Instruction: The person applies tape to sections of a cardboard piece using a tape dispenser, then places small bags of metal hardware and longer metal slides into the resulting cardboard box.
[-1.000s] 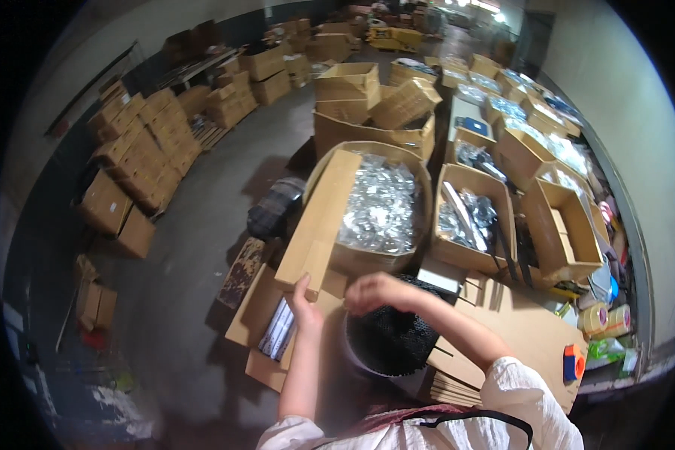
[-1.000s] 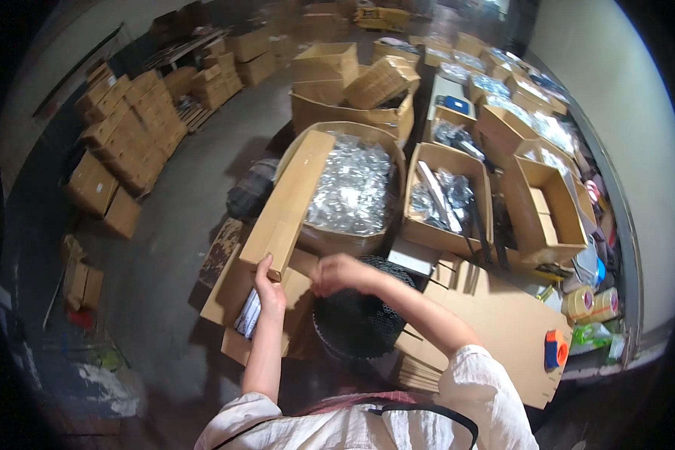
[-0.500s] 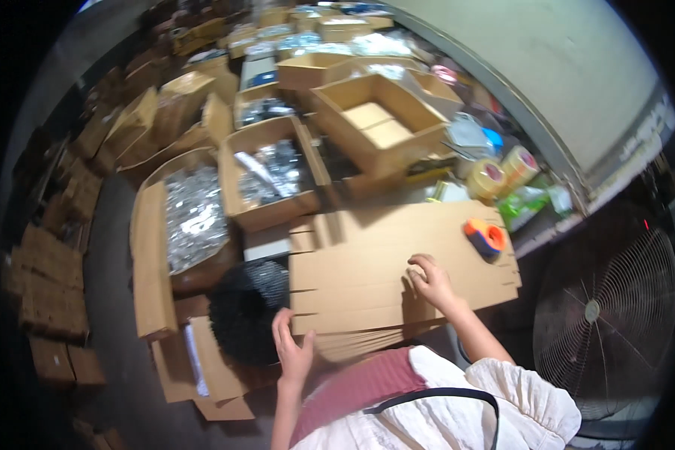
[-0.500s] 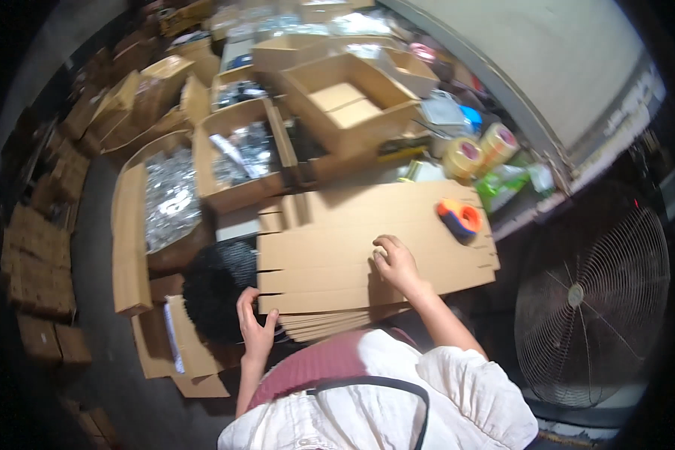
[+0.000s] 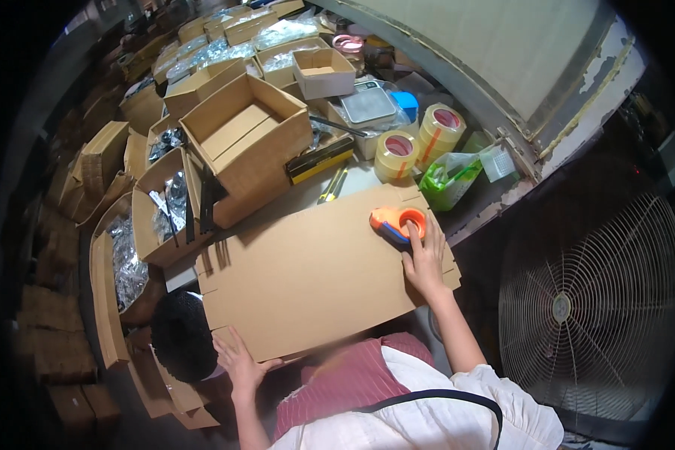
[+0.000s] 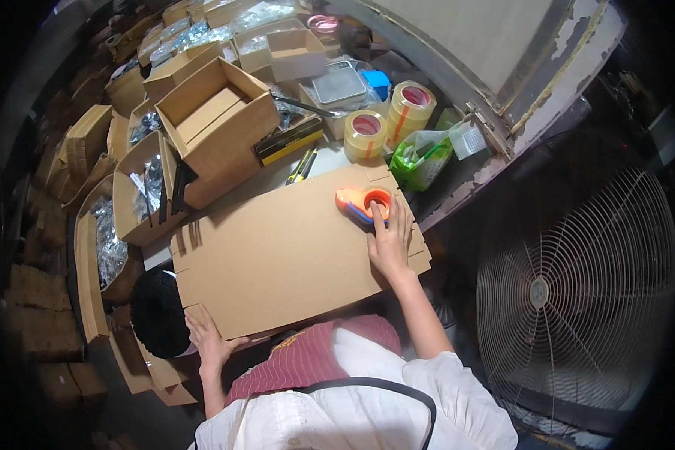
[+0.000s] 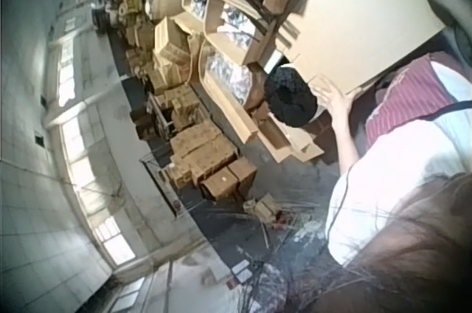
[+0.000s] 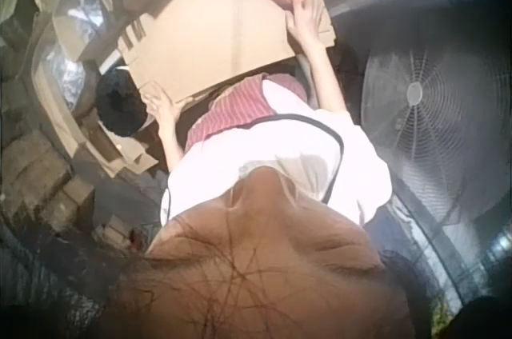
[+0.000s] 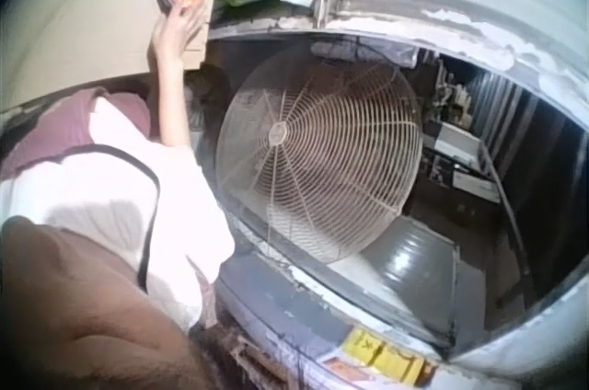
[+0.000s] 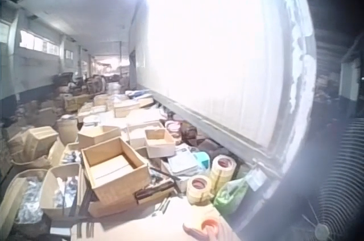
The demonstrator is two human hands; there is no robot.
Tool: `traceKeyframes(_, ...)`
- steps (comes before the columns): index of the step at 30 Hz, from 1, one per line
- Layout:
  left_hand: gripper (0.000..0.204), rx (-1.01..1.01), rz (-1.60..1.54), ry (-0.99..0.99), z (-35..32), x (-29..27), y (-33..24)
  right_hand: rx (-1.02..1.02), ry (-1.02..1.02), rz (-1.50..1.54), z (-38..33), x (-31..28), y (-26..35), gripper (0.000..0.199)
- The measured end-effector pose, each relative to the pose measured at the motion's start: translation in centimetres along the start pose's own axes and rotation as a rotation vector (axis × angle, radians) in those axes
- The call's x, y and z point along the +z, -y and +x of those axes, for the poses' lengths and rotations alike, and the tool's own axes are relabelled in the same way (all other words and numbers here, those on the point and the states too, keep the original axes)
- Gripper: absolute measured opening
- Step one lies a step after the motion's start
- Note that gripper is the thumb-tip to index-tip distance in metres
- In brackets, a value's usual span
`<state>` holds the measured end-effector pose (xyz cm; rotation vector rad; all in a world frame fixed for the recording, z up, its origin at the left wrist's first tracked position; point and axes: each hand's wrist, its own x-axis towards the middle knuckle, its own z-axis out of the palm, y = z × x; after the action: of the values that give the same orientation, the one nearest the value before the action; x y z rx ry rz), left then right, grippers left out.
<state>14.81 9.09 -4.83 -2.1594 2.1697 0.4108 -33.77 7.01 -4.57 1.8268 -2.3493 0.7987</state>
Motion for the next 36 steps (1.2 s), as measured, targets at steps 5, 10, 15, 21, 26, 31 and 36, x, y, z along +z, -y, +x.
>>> traceKeyframes(5,0.163,-0.038,-0.009,-0.063,-0.1,0.8,-0.4,-0.075,-0.025,0.042,2.9,1.8,-2.1,0.051)
traceKeyframes(10,0.161,-0.222,-0.029,0.161,1.7,-2.3,-3.6,-0.087,-0.111,0.094,4.5,2.6,-2.6,0.035)
traceKeyframes(15,0.156,-0.028,-0.029,0.109,2.1,-0.8,-1.6,-0.071,-0.206,0.131,4.2,2.7,-2.0,0.037)
traceKeyframes(21,0.153,-0.002,-0.036,0.121,2.3,-2.0,-1.7,-0.007,-0.178,-0.079,3.7,4.2,-2.7,0.043)
traceKeyframes(26,0.142,-0.06,-0.084,0.287,3.7,-3.1,2.5,0.021,-0.189,-0.265,3.7,1.8,2.0,0.058)
traceKeyframes(31,0.073,0.249,-0.544,-0.032,12.1,-5.8,7.2,-0.127,-0.154,0.212,3.5,2.2,9.0,0.049)
traceKeyframes(36,0.064,-0.149,-1.81,0.278,22.3,-11.8,6.6,-0.121,-0.071,0.438,1.5,5.4,16.1,0.04)
